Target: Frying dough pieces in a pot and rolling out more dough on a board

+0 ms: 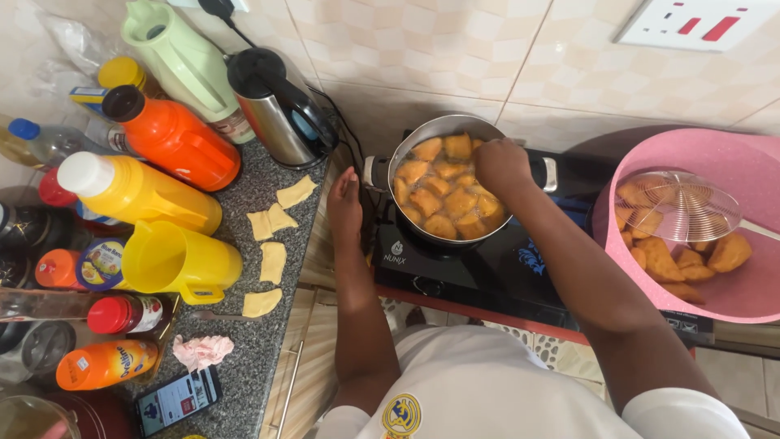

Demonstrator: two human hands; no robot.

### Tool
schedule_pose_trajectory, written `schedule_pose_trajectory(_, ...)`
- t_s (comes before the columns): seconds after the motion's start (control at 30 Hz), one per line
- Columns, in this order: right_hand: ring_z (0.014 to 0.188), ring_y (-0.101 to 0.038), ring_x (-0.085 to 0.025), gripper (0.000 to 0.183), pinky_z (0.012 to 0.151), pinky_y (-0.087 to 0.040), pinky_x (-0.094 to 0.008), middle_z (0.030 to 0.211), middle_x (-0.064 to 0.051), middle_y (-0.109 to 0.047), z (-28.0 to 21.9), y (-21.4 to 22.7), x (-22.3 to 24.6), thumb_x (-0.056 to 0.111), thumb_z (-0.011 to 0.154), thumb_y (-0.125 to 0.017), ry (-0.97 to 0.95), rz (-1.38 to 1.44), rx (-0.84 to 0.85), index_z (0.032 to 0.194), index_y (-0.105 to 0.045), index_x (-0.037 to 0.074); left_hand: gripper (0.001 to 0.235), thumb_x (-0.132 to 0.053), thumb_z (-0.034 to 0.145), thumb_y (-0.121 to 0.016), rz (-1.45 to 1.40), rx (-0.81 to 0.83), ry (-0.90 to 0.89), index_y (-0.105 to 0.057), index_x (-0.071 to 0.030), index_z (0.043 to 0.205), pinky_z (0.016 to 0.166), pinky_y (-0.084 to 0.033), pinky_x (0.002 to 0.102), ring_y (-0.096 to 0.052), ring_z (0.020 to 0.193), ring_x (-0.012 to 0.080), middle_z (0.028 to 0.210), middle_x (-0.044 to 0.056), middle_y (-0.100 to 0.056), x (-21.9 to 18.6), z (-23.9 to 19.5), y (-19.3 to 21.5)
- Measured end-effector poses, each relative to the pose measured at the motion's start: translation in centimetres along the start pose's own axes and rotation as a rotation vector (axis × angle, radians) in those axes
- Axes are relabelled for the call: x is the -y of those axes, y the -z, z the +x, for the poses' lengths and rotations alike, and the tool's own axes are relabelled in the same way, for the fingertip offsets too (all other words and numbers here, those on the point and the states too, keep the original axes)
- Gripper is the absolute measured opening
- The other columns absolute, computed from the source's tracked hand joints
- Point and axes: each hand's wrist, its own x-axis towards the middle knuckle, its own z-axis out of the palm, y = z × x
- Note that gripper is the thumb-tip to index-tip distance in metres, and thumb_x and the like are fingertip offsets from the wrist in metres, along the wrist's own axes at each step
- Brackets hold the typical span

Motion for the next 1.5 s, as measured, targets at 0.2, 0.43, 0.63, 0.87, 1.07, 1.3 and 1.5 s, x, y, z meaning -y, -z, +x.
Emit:
schedule_pose_trajectory(0.2,0.087,-0.074,-0.038,0.025,0.075,-0.064,-0.048,0.083,-0.016,-0.072,-3.1,4.0,-0.9,0.024,0.092,-0.061,-0.012,0.089,-0.082,0.094,-0.082,0.011,0.052,-0.049,0.105,-0.063,-0.008,0.016,-0.005,-0.063,-0.017,0.146,0.110,-0.042,0.065,-0.047,0.141,0.0454,0.147,0.022,-0.057,1.0,0.4,0.4)
schedule_pose_trajectory(0.43,0.088,-0.073,-0.036,0.024,0.076,-0.064,-0.046,0.083,-0.013,-0.071,-4.6,4.4,-1.3,0.036,0.093,-0.069,-0.053,0.107,-0.118,0.097,-0.082,0.016,0.049,-0.047,0.106,-0.060,0.047,0.046,-0.035,-0.064,-0.017,0.144,0.108,-0.043,0.067,-0.048,0.140,0.0458,0.145,0.021,-0.059,-0.9,-0.9,0.1)
schedule_pose_trajectory(0.63,0.087,-0.074,-0.035,0.024,0.075,-0.064,-0.046,0.082,-0.010,-0.074,-6.4,4.4,0.9,0.037,0.097,-0.062,-0.079,0.220,-0.042,0.096,-0.081,0.022,0.048,-0.042,0.108,-0.057,0.008,0.061,-0.063,-0.060,-0.012,0.146,0.109,-0.041,0.071,-0.045,0.140,0.0510,0.145,0.025,-0.057,-1.0,-0.7,-0.2)
schedule_pose_trajectory(0.87,0.083,-0.073,-0.038,0.027,0.070,-0.063,-0.050,0.081,-0.012,-0.073,-5.7,1.9,1.4,0.037,0.097,-0.057,0.002,0.252,-0.022,0.092,-0.077,0.020,0.050,-0.048,0.104,-0.064,0.008,0.012,-0.019,-0.064,-0.016,0.143,0.111,-0.042,0.065,-0.047,0.142,0.0449,0.146,0.021,-0.058,-0.5,-0.3,0.0)
schedule_pose_trajectory(1.07,0.077,-0.073,-0.028,0.016,0.066,-0.062,-0.039,0.072,-0.002,-0.070,-4.6,-1.4,1.5,0.032,0.088,-0.063,0.079,0.093,-0.175,0.082,-0.076,0.024,0.049,-0.045,0.106,-0.061,0.020,0.026,-0.014,-0.063,-0.016,0.144,0.109,-0.043,0.068,-0.046,0.141,0.0467,0.147,0.022,-0.056,-0.9,-0.7,0.1)
schedule_pose_trajectory(1.3,0.071,-0.071,-0.024,0.027,0.060,-0.056,-0.036,0.070,-0.001,-0.068,-2.1,-2.9,-2.0,0.035,0.101,-0.059,-0.012,-0.166,-0.363,0.085,-0.077,0.023,0.051,-0.051,0.104,-0.062,0.026,0.007,-0.002,-0.064,-0.019,0.144,0.109,-0.043,0.067,-0.047,0.142,0.0442,0.147,0.020,-0.057,0.4,0.1,0.5)
schedule_pose_trajectory(1.5,0.072,-0.070,-0.026,0.026,0.059,-0.056,-0.038,0.071,-0.003,-0.067,-1.6,-2.5,-3.7,0.041,0.100,-0.062,-0.048,-0.114,-0.408,0.088,-0.076,0.023,0.050,-0.048,0.106,-0.060,0.025,0.022,-0.018,-0.062,-0.017,0.144,0.110,-0.040,0.070,-0.044,0.143,0.0473,0.148,0.023,-0.055,0.3,0.4,0.3)
